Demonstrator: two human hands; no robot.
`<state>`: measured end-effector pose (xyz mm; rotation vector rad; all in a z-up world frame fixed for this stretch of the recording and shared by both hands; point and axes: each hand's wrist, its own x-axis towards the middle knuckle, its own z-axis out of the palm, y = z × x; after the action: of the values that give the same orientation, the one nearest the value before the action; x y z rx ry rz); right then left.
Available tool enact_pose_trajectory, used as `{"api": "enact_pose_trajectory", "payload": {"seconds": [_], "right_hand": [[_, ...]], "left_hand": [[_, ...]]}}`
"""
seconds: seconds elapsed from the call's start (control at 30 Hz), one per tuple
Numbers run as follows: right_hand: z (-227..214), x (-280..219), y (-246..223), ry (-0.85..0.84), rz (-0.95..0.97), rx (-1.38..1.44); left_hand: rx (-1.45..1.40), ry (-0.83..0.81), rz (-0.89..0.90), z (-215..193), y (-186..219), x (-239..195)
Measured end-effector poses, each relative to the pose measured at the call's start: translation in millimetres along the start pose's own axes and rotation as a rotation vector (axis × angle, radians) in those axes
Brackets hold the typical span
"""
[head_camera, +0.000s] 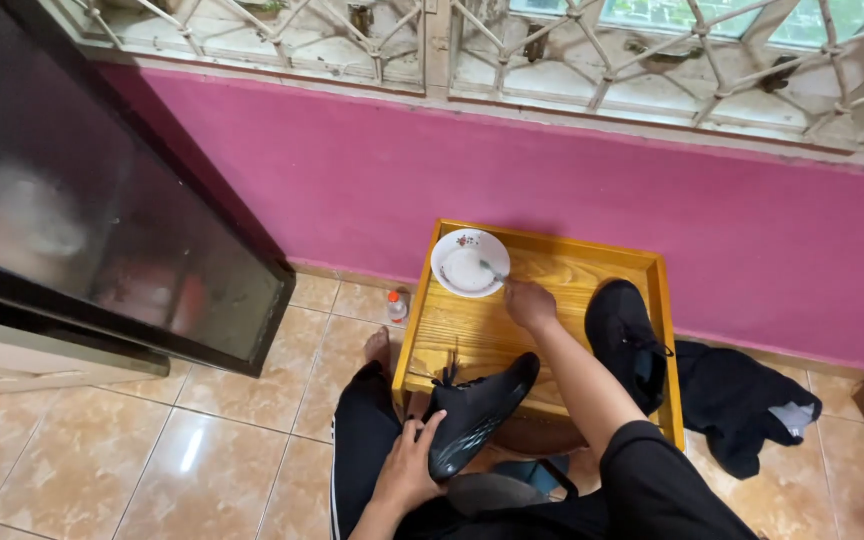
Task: The person scrubs a black sneaker with a toothbrush, repeatedly dipping the brush into a small white bowl on a wooden table. The person rotates the shoe to clean different areas, including the sole and upper, while the other shoe remains on the table.
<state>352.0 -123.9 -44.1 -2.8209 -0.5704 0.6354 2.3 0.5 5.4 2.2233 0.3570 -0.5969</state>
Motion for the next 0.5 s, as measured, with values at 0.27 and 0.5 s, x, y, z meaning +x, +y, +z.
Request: {"api": "enact_pose_trajectory", "payload": {"seconds": [0.27,0.5], "right_hand": [[-14,-40,12,0.064,-0.059,0.157],[-2,-52,18,0.058,-0.117,-0.009]], "left_hand": [[0.085,0.097,0.05,11,-6,9],[0.131,0.29,0.153,29,7,9]]}}
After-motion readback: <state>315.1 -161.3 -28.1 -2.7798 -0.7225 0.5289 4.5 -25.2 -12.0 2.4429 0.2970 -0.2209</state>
